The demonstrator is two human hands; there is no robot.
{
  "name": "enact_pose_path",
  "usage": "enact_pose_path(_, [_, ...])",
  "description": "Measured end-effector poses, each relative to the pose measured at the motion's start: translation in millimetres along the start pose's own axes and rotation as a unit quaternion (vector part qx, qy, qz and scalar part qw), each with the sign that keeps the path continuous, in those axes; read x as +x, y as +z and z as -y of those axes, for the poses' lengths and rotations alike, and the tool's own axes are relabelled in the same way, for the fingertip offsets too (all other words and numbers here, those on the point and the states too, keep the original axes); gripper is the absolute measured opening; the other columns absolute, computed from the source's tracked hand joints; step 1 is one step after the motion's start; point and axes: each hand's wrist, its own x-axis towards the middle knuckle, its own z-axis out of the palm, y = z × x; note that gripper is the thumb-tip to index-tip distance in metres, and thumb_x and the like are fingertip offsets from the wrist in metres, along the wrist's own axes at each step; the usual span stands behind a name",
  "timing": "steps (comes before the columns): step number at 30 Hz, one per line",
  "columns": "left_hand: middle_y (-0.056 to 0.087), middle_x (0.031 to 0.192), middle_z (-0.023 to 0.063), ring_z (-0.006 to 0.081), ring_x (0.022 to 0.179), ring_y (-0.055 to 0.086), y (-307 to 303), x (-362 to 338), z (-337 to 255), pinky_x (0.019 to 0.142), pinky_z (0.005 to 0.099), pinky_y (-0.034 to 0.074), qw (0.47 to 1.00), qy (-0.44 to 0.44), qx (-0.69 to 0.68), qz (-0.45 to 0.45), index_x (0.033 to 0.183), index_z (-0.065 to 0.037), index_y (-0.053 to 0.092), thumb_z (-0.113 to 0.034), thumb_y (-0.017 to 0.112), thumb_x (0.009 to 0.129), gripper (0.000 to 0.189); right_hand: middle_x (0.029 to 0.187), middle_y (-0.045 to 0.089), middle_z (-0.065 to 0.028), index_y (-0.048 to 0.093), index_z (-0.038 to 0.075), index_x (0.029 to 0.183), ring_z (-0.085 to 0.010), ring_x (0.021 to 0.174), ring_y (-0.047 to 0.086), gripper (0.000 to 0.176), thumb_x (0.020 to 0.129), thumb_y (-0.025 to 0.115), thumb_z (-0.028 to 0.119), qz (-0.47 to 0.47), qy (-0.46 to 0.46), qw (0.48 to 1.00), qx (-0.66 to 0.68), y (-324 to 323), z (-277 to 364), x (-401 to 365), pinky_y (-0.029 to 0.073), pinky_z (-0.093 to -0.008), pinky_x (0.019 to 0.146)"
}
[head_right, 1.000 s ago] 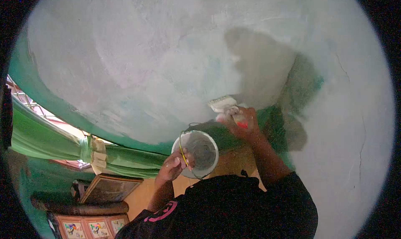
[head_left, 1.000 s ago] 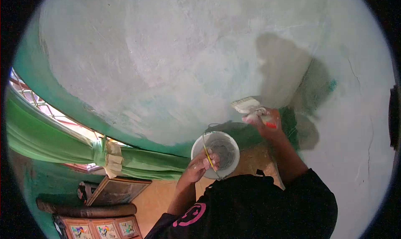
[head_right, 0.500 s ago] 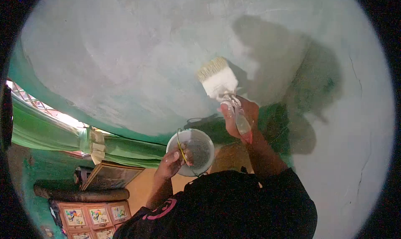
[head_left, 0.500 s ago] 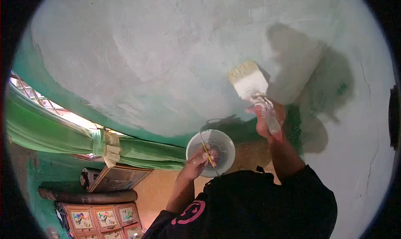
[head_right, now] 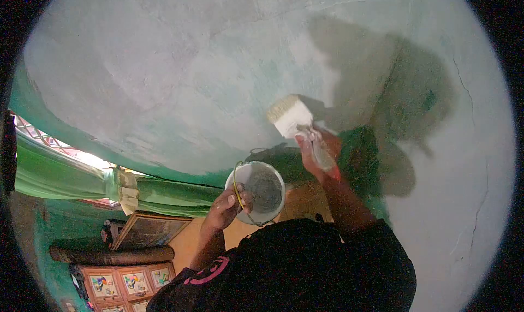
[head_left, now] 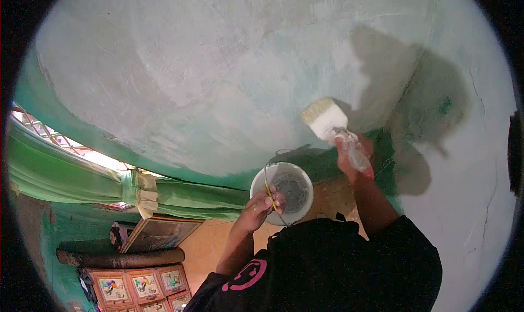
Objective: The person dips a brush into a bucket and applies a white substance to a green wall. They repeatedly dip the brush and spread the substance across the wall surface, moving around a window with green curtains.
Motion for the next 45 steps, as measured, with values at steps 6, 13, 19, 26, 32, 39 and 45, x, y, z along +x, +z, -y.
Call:
enact_pose_path(6, [0.043, 0.077, 0.0029, 0.0155, 0.071, 0.044, 6.4, 1.9, -2.4, 0.066, 0.0291, 0.036, 1.0, -0.001, 0.009, -0.003, 0.096, -0.007, 0.039, -0.034, 0.052, 0.079, 0.034, 0.07, 0.063, -0.007, 0.063, 0.004, 0.081, -0.0163, 0.064, 0.061, 0.011, 0.076, 0.06, 0.013, -0.042, -0.057, 0.996, 0.059, -18.9, 60.2, 68.3, 0.048, -0.0251, 0.059])
enact_pose_path(13, [0.042, 0.078, 0.002, 0.0151, 0.073, 0.043, -0.1, -1.2, -2.8, 0.068, 0.0281, 0.036, 1.0, 0.001, 0.001, 0.011, 0.093, -0.008, 0.039, -0.029, 0.052, 0.08, 0.028, 0.064, 0.058, -0.0062, 0.059, -0.001, 0.074, -0.0113, 0.058, 0.056, 0.011, 0.079, 0.058, 0.009, -0.018, -0.01, 1.0, -0.017, -6.4, -2.0, 6.0, 0.044, -0.0256, 0.05])
enact_pose_path(19, [0.043, 0.079, 0.0023, 0.0153, 0.074, 0.044, 4.1, -1.9, -10.9, 0.068, 0.0285, 0.036, 0.999, -0.029, 0.015, -0.01, 0.094, -0.007, 0.039, -0.031, 0.052, 0.079, 0.031, 0.07, 0.059, -0.0049, 0.059, -0.001, 0.073, -0.0084, 0.063, 0.056, 0.008, 0.074, 0.065, 0.006, 0.027, 0.277, 0.944, 0.18, 2.8, -34.9, -51.0, 0.049, -0.0225, 0.053])
enact_pose_path(26, [0.042, 0.078, 0.0019, 0.0153, 0.074, 0.043, -4.3, -2.8, -8.4, 0.068, 0.0281, 0.036, 0.999, -0.019, 0.022, 0.018, 0.094, -0.008, 0.039, -0.032, 0.053, 0.079, 0.032, 0.071, 0.06, -0.0075, 0.06, -0.001, 0.074, -0.0138, 0.063, 0.06, 0.015, 0.08, 0.057, 0.013, 0.045, 0.14, 0.987, 0.062, 1.8, 31.3, 17.6, 0.048, -0.0262, 0.054])
enact_pose_path(32, [0.042, 0.079, 0.0017, 0.0152, 0.074, 0.043, -6.5, -5.9, 0.6, 0.068, 0.0282, 0.036, 1.0, -0.01, 0.005, 0.011, 0.094, -0.008, 0.039, -0.031, 0.052, 0.08, 0.03, 0.088, 0.057, -0.0098, 0.057, 0.001, 0.09, -0.017, 0.073, 0.06, 0.017, 0.079, 0.059, 0.013, 0.075, 0.016, 0.996, 0.037, -4.4, -26.9, -5.0, 0.051, -0.0268, 0.066])
enact_pose_path(39, [0.041, 0.078, 0.0015, 0.0156, 0.074, 0.042, -3.6, -3.7, 8.1, 0.068, 0.0284, 0.036, 1.0, -0.014, -0.004, -0.007, 0.094, -0.009, 0.04, -0.03, 0.052, 0.08, 0.028, 0.075, 0.059, -0.0058, 0.06, 0.001, 0.076, -0.0136, 0.071, 0.059, 0.008, 0.071, 0.066, 0.003, 0.038, 0.223, 0.968, 0.113, 20.3, -108.4, -85.5, 0.046, -0.0224, 0.06])
enact_pose_path(45, [0.042, 0.078, 0.0015, 0.0154, 0.074, 0.043, 5.2, -1.6, 3.0, 0.067, 0.0277, 0.037, 0.999, -0.015, -0.031, -0.02, 0.095, -0.009, 0.041, -0.03, 0.051, 0.081, 0.027, 0.068, 0.059, -0.0051, 0.058, 0.002, 0.067, -0.0107, 0.063, 0.056, 0.011, 0.067, 0.069, 0.003, -0.032, 0.121, 0.972, 0.199, 23.3, -79.6, -56.9, 0.044, -0.022, 0.054])
